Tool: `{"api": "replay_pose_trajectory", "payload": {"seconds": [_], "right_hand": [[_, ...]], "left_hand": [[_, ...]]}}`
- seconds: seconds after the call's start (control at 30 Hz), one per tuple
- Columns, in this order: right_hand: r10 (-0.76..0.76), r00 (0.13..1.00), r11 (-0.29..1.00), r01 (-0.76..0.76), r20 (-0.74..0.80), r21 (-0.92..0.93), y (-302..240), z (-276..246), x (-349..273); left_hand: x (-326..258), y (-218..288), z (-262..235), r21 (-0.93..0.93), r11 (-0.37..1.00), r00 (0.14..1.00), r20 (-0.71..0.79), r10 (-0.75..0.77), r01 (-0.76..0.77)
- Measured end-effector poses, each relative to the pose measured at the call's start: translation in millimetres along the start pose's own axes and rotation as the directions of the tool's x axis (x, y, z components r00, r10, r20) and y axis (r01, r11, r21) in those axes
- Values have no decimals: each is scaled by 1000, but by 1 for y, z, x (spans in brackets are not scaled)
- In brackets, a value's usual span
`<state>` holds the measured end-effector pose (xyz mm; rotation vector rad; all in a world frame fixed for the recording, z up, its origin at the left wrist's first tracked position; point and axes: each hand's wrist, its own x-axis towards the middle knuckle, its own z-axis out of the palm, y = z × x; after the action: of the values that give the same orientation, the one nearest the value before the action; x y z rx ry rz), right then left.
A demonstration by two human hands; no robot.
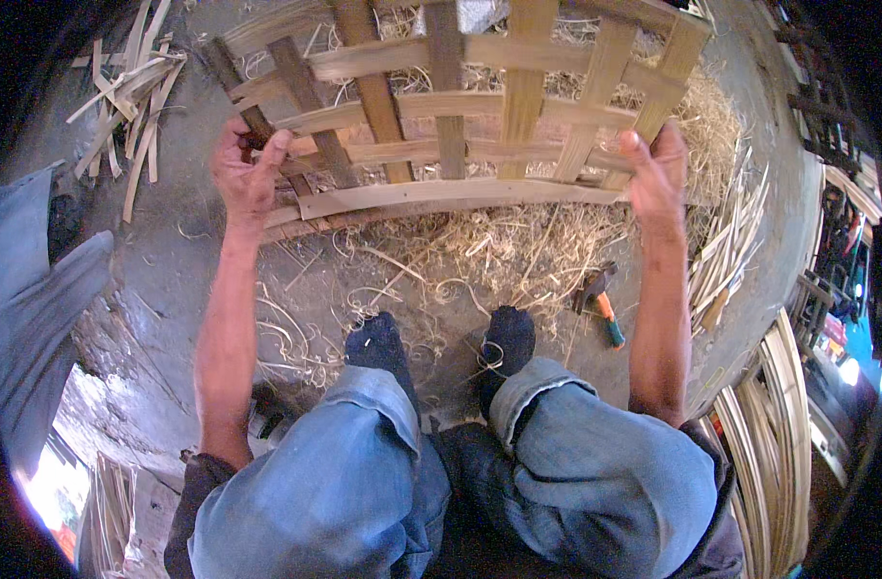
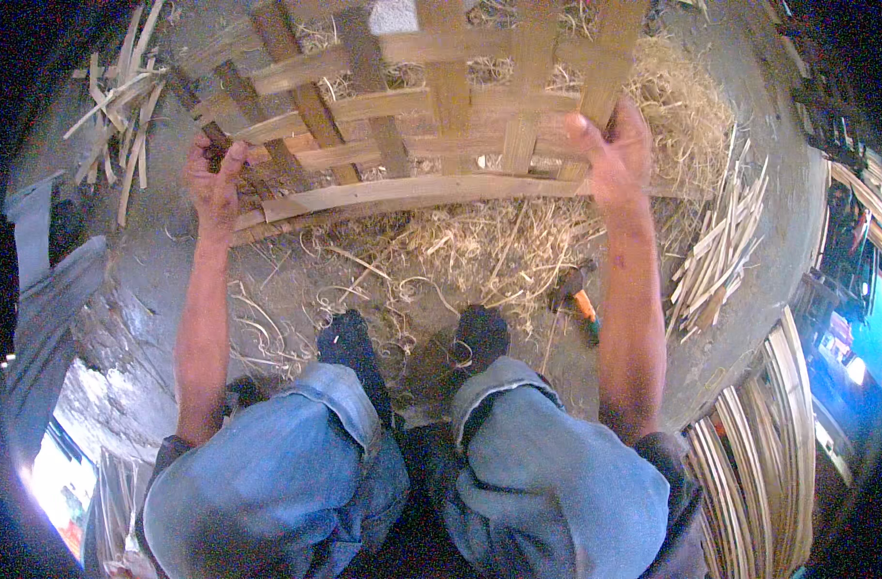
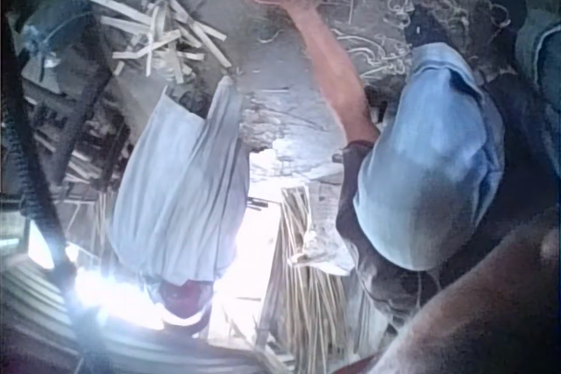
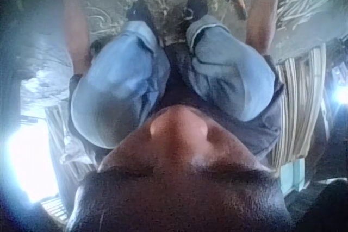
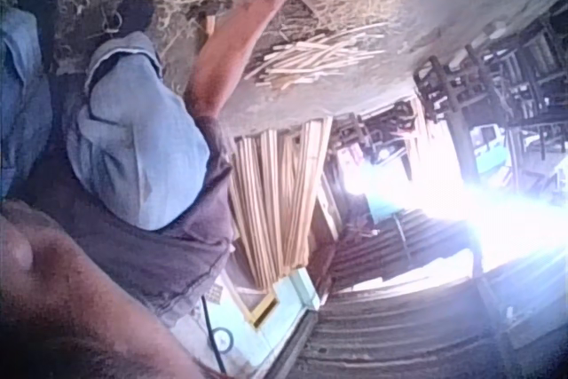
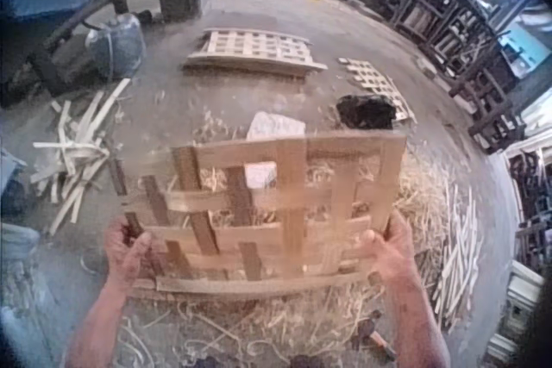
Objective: The person weaves thin wooden strips into a rectangular basket frame, securing the edges with a hammer and nails. They adjust the strips and tap them into place to form a grid pattern.
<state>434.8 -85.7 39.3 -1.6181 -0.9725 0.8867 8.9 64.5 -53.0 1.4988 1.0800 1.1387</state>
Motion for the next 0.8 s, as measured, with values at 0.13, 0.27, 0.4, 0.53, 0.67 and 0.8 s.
{"api": "replay_pose_trajectory", "payload": {"seconds": [0.13, 0.27, 0.4, 0.53, 0.67, 0.8], "right_hand": [[-40, 999, 971, 41, 11, -237, -21, -4, -4], [-169, 985, 950, 153, -36, -274, -50, 5, -35], [-232, 971, 939, 207, -61, -274, -76, 19, -56], [-170, 984, 965, 155, -56, -212, -61, 19, -51], [-154, 985, 968, 135, -75, -210, -51, 22, -41], [0, 995, 993, -11, -98, -115, -23, 19, -17]], "left_hand": [[3, -3, -9, -34, 997, 998, 20, -65, 65], [0, 1, 5, -178, 984, 999, -44, -19, 10], [4, 10, 2, -110, 992, 998, -23, -59, 56], [0, 11, 4, -139, 990, 998, -48, -36, 29], [7, 14, 2, 44, 994, 994, 42, -100, 98], [10, 20, 6, 302, 951, 979, 167, -116, 61]]}}
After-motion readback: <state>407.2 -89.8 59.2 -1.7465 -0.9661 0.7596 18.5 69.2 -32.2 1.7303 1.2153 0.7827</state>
